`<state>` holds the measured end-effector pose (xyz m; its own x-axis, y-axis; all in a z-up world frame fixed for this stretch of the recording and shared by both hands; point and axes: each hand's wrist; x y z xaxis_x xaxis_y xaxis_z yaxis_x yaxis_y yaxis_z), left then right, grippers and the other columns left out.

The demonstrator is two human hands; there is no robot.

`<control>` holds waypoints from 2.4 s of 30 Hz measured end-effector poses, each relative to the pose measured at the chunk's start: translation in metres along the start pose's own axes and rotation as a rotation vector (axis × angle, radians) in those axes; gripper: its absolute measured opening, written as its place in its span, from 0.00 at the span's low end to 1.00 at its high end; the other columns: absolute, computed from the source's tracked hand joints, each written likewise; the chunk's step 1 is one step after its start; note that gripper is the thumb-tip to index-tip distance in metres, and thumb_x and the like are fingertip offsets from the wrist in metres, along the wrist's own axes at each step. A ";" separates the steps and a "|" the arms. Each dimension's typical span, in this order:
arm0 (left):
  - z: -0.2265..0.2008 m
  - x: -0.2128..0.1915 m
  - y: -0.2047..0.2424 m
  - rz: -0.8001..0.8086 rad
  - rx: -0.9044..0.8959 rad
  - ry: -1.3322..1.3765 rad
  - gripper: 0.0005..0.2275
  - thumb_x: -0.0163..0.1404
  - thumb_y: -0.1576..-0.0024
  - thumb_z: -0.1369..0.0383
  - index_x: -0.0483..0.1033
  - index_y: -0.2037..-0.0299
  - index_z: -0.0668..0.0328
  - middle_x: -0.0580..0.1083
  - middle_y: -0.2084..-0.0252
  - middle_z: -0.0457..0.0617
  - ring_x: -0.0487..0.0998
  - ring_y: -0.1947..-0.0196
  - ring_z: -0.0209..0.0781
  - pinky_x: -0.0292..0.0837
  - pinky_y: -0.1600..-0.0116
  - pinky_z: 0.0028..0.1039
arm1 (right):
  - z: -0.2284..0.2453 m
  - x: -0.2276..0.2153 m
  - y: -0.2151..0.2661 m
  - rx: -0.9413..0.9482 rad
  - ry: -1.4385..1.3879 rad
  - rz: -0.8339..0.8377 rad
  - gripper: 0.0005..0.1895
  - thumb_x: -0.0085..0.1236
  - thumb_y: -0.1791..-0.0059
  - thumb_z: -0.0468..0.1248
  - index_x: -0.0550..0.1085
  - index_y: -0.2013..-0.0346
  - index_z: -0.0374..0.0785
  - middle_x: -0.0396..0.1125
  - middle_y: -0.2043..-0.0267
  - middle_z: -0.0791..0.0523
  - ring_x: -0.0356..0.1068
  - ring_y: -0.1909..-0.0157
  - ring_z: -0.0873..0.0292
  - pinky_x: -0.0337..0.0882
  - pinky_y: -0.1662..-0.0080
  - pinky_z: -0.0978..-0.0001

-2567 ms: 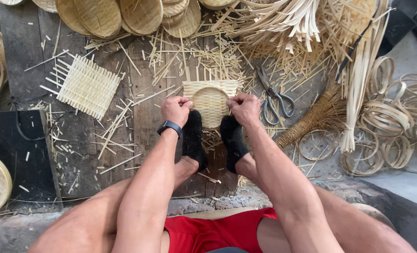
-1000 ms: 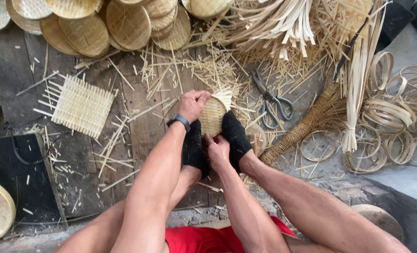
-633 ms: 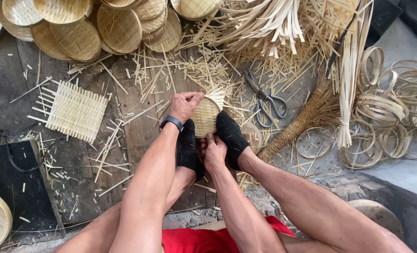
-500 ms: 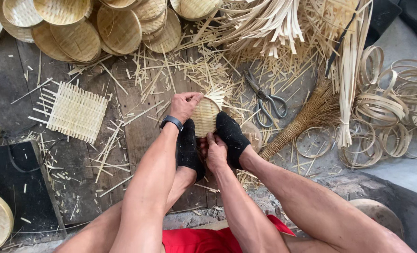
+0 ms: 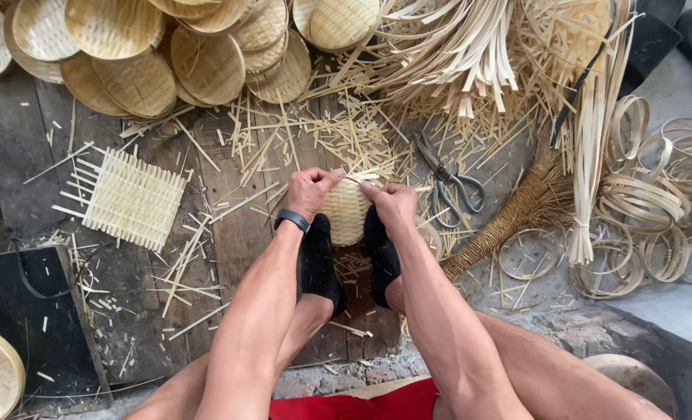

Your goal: The person sits on the floor and weaves small round bamboo baskets. They place a woven bamboo mat over a wooden mold, wrap a bamboo ring around the edge, and use shears to trim the excess matting flush with the ring. The finished baskets are stacked nearby.

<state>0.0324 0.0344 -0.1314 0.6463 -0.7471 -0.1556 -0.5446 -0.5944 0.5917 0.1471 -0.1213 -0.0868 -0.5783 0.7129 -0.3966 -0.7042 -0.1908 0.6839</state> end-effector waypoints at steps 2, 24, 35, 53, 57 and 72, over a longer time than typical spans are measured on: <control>-0.002 -0.003 -0.005 0.023 -0.015 -0.018 0.13 0.63 0.48 0.61 0.85 0.71 0.67 0.79 0.76 0.48 0.73 0.76 0.34 0.68 0.69 0.27 | 0.000 -0.001 -0.007 0.013 -0.129 0.066 0.20 0.74 0.60 0.45 0.78 0.81 0.31 0.71 0.80 0.54 0.64 0.79 0.61 0.64 0.74 0.65; 0.012 -0.012 0.143 -0.018 0.776 -0.982 0.10 0.58 0.49 0.71 0.72 0.59 0.53 0.70 0.54 0.49 0.72 0.48 0.48 0.66 0.36 0.42 | -0.063 -0.186 -0.072 -0.438 1.167 0.175 0.25 0.69 0.56 0.51 0.76 0.51 0.41 0.70 0.50 0.47 0.71 0.51 0.50 0.74 0.46 0.56; -0.003 0.054 0.095 -0.414 0.662 -0.620 0.25 0.65 0.53 0.65 0.74 0.44 0.55 0.59 0.36 0.62 0.61 0.36 0.60 0.62 0.31 0.47 | -0.111 -0.173 -0.099 -0.201 0.664 0.251 0.28 0.66 0.63 0.39 0.69 0.52 0.30 0.73 0.60 0.45 0.74 0.58 0.49 0.75 0.53 0.59; 0.000 0.059 0.081 -0.145 0.791 -0.763 0.21 0.66 0.54 0.64 0.79 0.49 0.52 0.61 0.36 0.57 0.60 0.35 0.61 0.60 0.31 0.50 | -0.033 -0.108 0.053 0.216 0.169 0.459 0.22 0.71 0.55 0.50 0.77 0.71 0.32 0.65 0.81 0.55 0.63 0.83 0.62 0.65 0.79 0.71; -0.006 0.049 0.077 0.020 0.868 -0.861 0.25 0.68 0.58 0.66 0.75 0.49 0.46 0.61 0.34 0.56 0.61 0.33 0.59 0.60 0.30 0.50 | -0.034 -0.130 0.043 -0.124 0.425 0.390 0.22 0.67 0.57 0.54 0.77 0.69 0.36 0.69 0.80 0.56 0.68 0.77 0.58 0.69 0.71 0.61; -0.009 0.071 0.107 -0.314 0.609 -0.597 0.36 0.65 0.55 0.70 0.59 0.36 0.64 0.59 0.31 0.65 0.64 0.32 0.65 0.66 0.31 0.45 | -0.053 -0.129 -0.038 -0.451 1.175 0.249 0.22 0.48 0.48 0.51 0.73 0.54 0.35 0.69 0.62 0.47 0.72 0.60 0.50 0.73 0.57 0.55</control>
<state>0.0250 -0.0791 -0.0717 0.5206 -0.4531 -0.7237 -0.6879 -0.7246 -0.0412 0.2266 -0.2418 -0.0943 -0.5658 -0.3518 -0.7457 -0.4682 -0.6074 0.6418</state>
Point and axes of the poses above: each hand's wrist, its own y-axis away from the middle knuckle, its own x-axis out of the palm, z = x × y
